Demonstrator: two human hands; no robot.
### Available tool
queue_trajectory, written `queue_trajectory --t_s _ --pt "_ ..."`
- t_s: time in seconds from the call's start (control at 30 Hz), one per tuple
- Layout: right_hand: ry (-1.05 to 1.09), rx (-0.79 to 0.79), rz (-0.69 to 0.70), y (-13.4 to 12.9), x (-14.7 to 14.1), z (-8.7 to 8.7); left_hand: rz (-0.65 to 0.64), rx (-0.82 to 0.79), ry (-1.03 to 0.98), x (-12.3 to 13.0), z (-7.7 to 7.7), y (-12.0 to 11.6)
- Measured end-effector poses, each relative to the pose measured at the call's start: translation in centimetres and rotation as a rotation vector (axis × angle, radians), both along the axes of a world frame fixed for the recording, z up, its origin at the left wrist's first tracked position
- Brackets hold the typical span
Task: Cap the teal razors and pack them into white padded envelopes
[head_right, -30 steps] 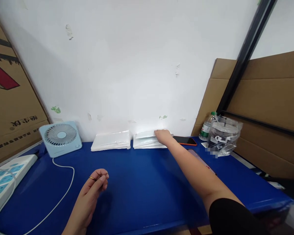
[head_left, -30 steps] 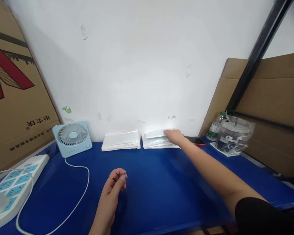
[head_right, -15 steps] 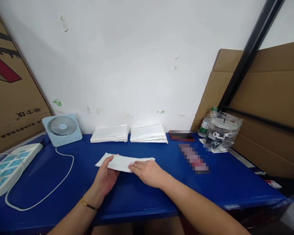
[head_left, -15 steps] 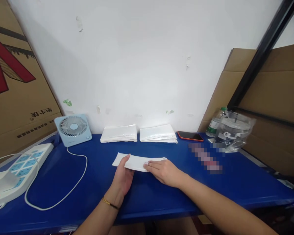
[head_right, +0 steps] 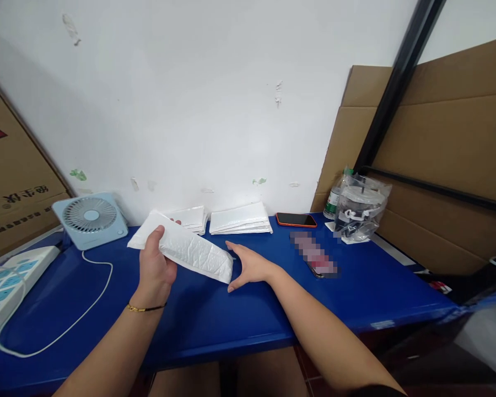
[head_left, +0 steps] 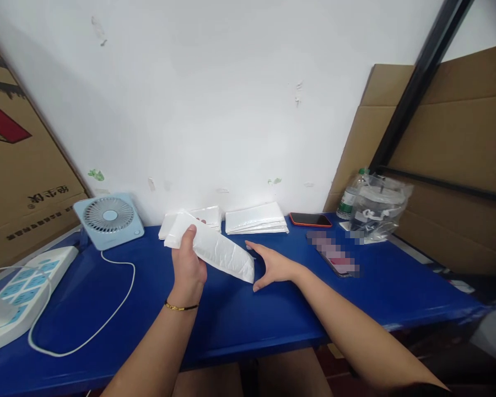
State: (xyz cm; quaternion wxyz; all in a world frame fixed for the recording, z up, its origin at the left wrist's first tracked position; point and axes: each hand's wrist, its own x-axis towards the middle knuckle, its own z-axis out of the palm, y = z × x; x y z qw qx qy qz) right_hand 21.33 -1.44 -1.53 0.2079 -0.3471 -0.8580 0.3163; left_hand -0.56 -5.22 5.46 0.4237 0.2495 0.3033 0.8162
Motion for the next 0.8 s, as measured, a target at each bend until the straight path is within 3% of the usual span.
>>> queue_trajectory --t_s 0.33,0.63,0.8 --pt "0.027 0.250 -0.081 -0.2 -3.4 -0.6 -0.023 0.048 0.144 -1.1 4.2 -1.1" --pt "-0.161 0.302 -0.053 -0.3 -2.6 -0.9 0.082 0.100 0.356 -4.9 8.8 -3.5" --pt "-0.212 0.333 -0.047 -0.9 -2.8 -0.8 0.058 0.134 0.528 -5.8 10.9 -4.7"
